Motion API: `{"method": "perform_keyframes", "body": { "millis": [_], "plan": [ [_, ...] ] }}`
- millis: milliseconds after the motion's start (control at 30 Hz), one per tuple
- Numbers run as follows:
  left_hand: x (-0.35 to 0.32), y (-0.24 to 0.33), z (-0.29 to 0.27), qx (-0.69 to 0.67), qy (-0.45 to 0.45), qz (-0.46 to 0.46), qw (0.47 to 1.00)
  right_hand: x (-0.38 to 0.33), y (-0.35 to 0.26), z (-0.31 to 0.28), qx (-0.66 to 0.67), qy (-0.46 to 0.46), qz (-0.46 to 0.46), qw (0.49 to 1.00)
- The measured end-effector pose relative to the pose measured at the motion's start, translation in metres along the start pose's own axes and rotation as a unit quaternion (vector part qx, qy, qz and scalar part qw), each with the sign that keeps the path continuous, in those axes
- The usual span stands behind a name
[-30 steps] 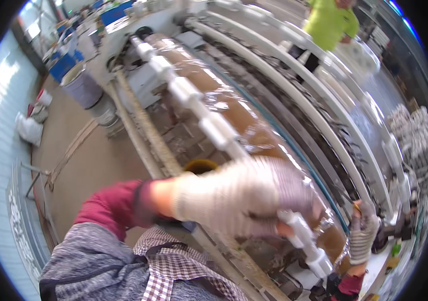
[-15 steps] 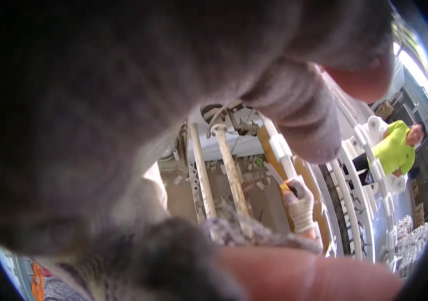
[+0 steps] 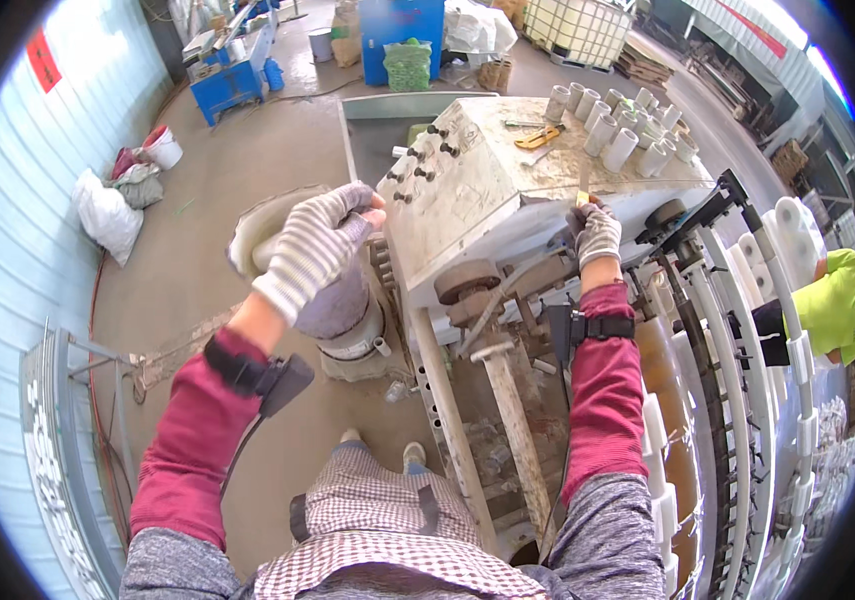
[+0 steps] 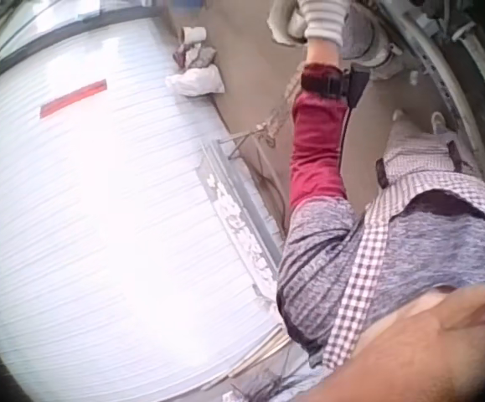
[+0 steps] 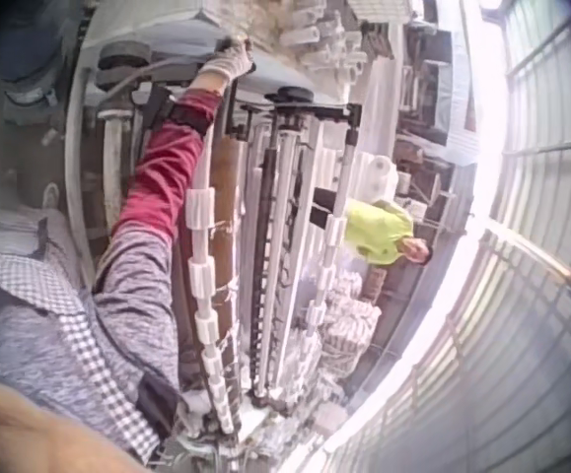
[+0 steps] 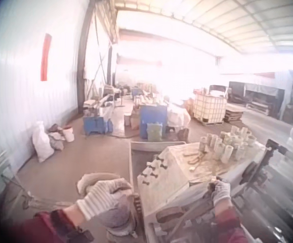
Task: Operating an industrial roll-winding machine, cutting plastic film, and replacing cardboard core tubes.
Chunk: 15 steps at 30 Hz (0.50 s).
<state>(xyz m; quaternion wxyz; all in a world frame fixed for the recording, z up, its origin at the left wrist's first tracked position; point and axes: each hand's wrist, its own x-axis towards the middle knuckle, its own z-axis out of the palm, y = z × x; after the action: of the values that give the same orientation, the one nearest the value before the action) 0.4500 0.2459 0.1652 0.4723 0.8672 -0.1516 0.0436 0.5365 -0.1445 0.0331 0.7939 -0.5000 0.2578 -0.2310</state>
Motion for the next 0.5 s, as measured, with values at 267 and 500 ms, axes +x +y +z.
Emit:
{"method": "perform_keyframes", "body": {
  "millis": [267, 500],
  "plan": [
    [0.264, -0.210, 0.086, 0.153, -0.089, -0.012, 0.984, -0.013, 0.063, 0.064, -0.118, -0.042, -0.163, 0.979],
    [0.336, -0.237, 0.114, 0.149, -0.211, -0.040, 0.965, -0.033, 0.083, 0.104, -0.553, 0.099, -0.400, 0.724]
  ]
}}
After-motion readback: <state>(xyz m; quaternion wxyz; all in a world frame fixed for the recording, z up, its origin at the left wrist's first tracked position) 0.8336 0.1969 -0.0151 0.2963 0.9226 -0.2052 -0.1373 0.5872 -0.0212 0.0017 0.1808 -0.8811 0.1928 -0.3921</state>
